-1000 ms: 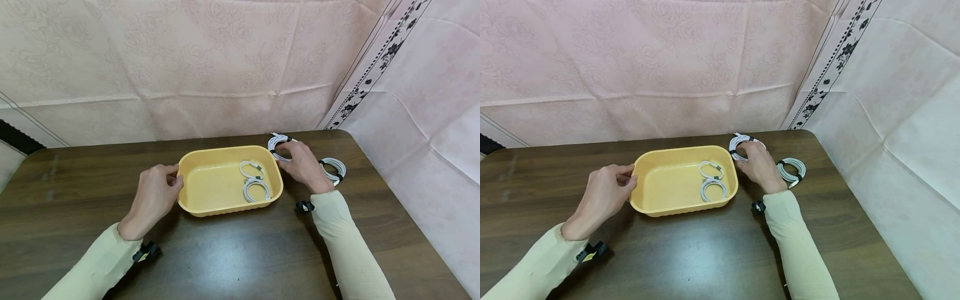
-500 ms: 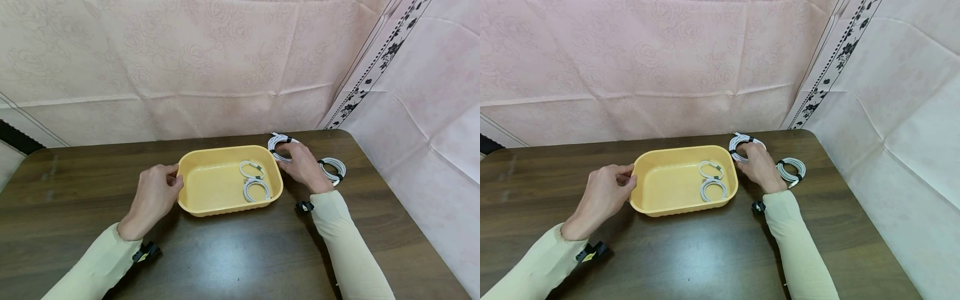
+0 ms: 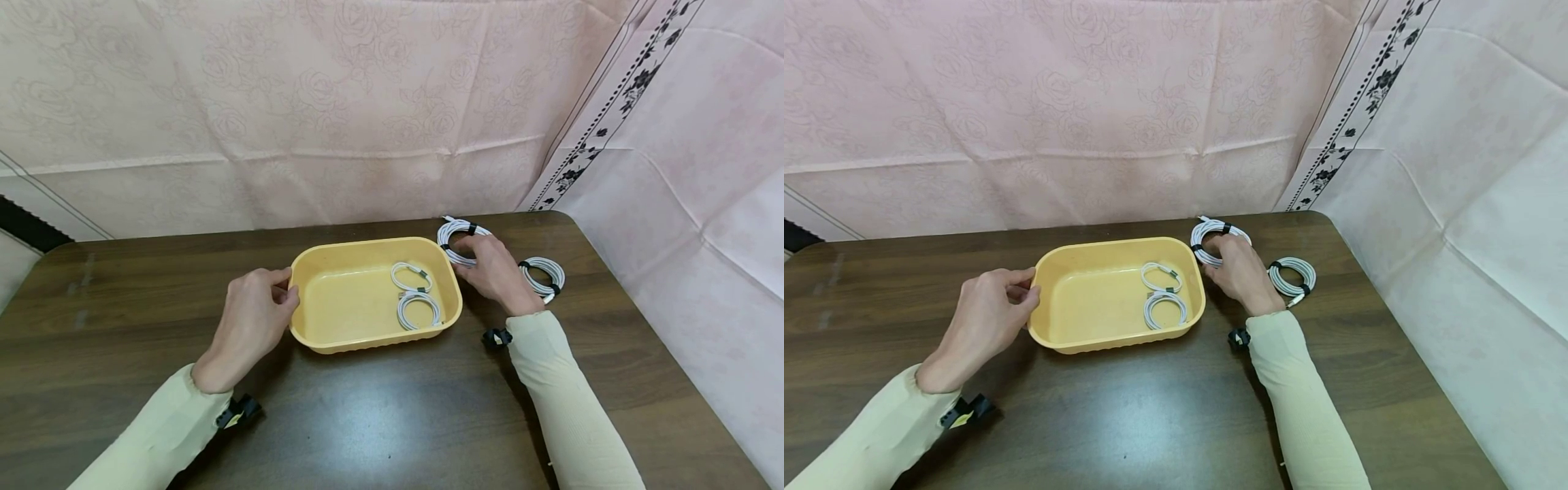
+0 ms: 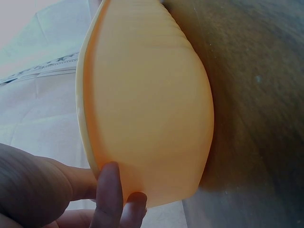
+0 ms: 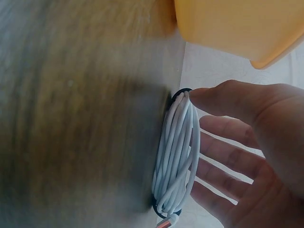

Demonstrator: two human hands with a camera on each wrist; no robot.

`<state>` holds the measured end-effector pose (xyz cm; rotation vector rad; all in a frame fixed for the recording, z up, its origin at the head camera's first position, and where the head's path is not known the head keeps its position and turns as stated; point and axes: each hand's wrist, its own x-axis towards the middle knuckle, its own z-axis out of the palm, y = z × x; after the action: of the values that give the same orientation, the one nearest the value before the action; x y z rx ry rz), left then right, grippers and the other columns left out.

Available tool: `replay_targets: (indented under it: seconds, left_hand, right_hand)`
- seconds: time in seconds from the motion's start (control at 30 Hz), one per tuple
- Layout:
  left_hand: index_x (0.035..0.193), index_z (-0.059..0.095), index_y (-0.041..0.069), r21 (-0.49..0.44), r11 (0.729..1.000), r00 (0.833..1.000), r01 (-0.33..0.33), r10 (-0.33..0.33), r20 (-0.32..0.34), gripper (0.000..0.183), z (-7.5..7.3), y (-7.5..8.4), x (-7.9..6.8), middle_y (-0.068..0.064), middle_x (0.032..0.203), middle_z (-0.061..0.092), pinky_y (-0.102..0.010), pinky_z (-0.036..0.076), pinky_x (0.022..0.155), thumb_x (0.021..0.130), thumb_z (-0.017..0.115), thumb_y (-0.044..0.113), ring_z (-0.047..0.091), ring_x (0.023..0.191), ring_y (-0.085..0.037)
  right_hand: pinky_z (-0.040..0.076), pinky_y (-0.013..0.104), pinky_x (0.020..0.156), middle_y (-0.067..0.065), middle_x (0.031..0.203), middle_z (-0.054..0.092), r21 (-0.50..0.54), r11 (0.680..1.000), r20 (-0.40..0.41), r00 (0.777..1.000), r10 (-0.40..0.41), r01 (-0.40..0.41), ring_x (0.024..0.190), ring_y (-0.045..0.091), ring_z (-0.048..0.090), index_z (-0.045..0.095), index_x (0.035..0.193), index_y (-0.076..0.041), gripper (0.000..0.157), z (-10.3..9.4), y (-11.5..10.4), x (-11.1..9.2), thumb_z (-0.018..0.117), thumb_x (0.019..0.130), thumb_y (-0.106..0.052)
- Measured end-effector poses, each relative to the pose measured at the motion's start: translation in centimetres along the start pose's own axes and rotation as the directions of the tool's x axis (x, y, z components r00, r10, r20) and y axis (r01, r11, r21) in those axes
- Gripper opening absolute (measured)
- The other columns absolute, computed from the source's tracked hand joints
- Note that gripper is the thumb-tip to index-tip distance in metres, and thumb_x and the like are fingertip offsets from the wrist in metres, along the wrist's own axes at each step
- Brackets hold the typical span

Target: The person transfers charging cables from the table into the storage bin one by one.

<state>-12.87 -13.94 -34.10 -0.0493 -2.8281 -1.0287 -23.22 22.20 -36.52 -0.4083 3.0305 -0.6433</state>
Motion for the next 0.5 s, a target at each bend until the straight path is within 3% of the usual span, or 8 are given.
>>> replay_targets:
  seconds: [0.5]
  left_hand:
    - [0.129,0.066,-0.008,0.0,1.0,1.0,-0.004,0.004,-0.003,0.037,0.01,0.0,0.02,-0.021,0.1,0.072,-0.022,0.049,0.049,0.095,0.063,0.007,0.065,0.076,-0.023]
  right_hand:
    - [0.046,0.051,0.108,0.017,0.133,0.065,-0.004,1.0,0.016,1.0,0.014,-0.013,0.128,0.034,0.056,0.065,0.131,-0.003,0.04,0.17,0.25,0.08,0.069,0.095,-0.019]
